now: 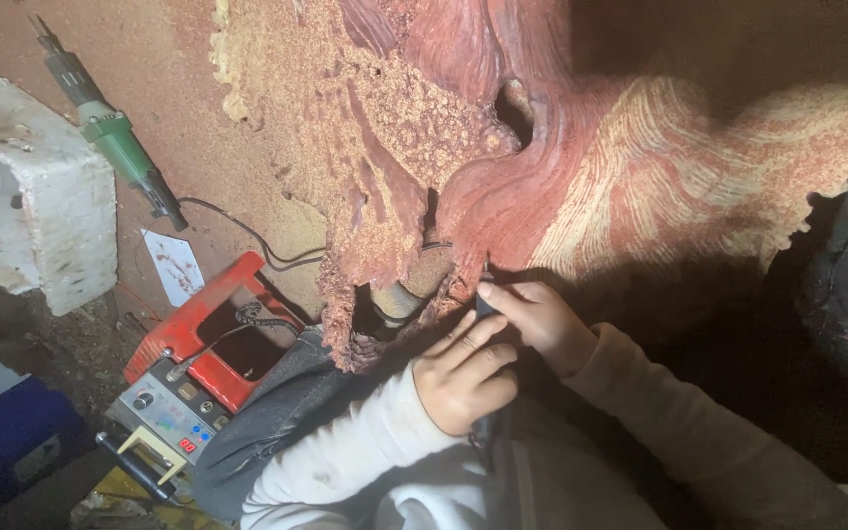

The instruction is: Using a handheld rotary tool to carve intricate details into a large piece of wood

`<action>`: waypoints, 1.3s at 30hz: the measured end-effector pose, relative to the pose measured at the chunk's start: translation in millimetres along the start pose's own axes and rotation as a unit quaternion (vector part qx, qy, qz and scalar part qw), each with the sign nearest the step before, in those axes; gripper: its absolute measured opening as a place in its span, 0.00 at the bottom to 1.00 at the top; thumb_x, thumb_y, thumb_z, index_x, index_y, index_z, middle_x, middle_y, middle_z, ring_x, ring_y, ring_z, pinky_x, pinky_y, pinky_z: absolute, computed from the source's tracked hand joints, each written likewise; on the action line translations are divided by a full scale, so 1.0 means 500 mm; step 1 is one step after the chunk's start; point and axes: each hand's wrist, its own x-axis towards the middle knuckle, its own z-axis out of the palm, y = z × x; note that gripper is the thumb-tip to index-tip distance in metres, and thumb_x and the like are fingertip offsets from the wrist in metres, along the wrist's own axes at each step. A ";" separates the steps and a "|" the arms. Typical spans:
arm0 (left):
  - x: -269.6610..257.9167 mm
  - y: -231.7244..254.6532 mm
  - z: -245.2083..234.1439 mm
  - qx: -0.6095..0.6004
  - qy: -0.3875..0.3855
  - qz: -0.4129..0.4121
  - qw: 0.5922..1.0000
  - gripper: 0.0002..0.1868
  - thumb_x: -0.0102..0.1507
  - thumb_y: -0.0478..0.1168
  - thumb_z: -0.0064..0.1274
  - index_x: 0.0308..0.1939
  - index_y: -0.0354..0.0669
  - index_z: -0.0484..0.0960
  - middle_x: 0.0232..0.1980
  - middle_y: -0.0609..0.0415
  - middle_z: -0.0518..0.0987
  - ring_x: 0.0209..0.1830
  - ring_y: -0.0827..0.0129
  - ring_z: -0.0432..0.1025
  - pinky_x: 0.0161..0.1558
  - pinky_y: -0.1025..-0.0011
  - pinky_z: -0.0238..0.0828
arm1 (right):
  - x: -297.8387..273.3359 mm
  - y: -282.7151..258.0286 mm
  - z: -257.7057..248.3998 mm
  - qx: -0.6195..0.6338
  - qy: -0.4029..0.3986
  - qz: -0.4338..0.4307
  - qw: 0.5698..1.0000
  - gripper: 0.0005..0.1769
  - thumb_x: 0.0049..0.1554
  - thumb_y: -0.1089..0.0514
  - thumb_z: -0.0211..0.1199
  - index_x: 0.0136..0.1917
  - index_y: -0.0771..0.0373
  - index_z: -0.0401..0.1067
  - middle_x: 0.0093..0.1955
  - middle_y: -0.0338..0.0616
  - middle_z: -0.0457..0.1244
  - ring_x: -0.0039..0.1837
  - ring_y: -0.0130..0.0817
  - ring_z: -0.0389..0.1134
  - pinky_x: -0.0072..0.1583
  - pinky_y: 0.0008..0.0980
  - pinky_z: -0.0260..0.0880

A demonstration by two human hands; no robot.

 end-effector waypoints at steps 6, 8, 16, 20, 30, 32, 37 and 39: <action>0.021 -0.083 0.051 0.035 0.108 0.107 0.988 0.13 0.67 0.39 0.56 0.26 0.53 0.77 0.39 0.60 0.83 0.55 0.60 0.81 0.63 0.55 0.75 | 0.049 0.030 -0.004 -0.036 0.146 0.021 0.988 0.26 0.60 0.39 0.63 0.36 0.65 0.80 0.25 0.46 0.66 0.28 0.34 0.71 0.28 0.33 0.71; 0.024 -0.087 0.057 0.030 0.107 0.109 0.988 0.13 0.67 0.39 0.55 0.26 0.52 0.76 0.39 0.60 0.83 0.55 0.60 0.81 0.63 0.55 0.75 | 0.058 0.035 -0.010 -0.063 0.149 0.029 0.986 0.28 0.60 0.37 0.62 0.36 0.64 0.80 0.25 0.47 0.67 0.28 0.35 0.71 0.27 0.33 0.70; 0.012 -0.056 0.041 0.049 0.099 0.068 0.992 0.14 0.67 0.42 0.56 0.26 0.54 0.77 0.39 0.60 0.83 0.54 0.59 0.82 0.61 0.56 0.77 | 0.045 0.024 0.016 -0.120 0.101 0.098 0.983 0.33 0.58 0.35 0.62 0.37 0.69 0.79 0.28 0.54 0.68 0.32 0.40 0.72 0.31 0.36 0.72; 0.005 -0.075 0.035 -0.009 0.112 0.084 0.990 0.12 0.63 0.36 0.61 0.25 0.53 0.78 0.41 0.60 0.85 0.55 0.58 0.81 0.63 0.56 0.74 | 0.037 0.020 0.019 0.019 0.082 0.111 0.990 0.29 0.60 0.42 0.62 0.49 0.75 0.78 0.31 0.57 0.68 0.28 0.39 0.69 0.30 0.36 0.73; -0.018 -0.133 0.082 -0.107 0.281 0.112 0.947 0.04 0.60 0.40 0.61 0.30 0.52 0.88 0.46 0.45 0.88 0.49 0.44 0.83 0.53 0.54 0.83 | 0.034 0.014 0.036 0.152 0.063 0.017 0.986 0.24 0.58 0.52 0.68 0.50 0.82 0.74 0.34 0.64 0.67 0.28 0.41 0.71 0.29 0.38 0.77; -0.017 -0.134 0.081 -0.119 0.285 0.103 0.946 0.02 0.59 0.40 0.62 0.32 0.50 0.89 0.48 0.42 0.87 0.52 0.41 0.81 0.54 0.53 0.82 | 0.035 0.000 0.051 0.152 0.066 -0.002 0.986 0.22 0.59 0.53 0.66 0.50 0.79 0.74 0.35 0.61 0.67 0.29 0.38 0.70 0.30 0.37 0.77; -0.001 -0.152 0.081 -0.158 0.292 0.100 0.938 0.05 0.58 0.36 0.63 0.37 0.42 0.90 0.55 0.34 0.83 0.58 0.38 0.77 0.58 0.53 0.77 | 0.053 -0.039 0.071 0.190 0.081 -0.058 0.977 0.17 0.59 0.53 0.66 0.49 0.73 0.75 0.35 0.56 0.68 0.29 0.33 0.69 0.30 0.34 0.76; 0.020 -0.158 0.083 -0.204 0.294 0.089 0.930 0.07 0.58 0.32 0.62 0.39 0.34 0.88 0.59 0.25 0.78 0.62 0.37 0.73 0.62 0.51 0.72 | 0.055 -0.076 0.083 0.242 0.089 -0.090 0.962 0.13 0.61 0.54 0.62 0.51 0.67 0.75 0.36 0.51 0.67 0.30 0.31 0.68 0.27 0.29 0.73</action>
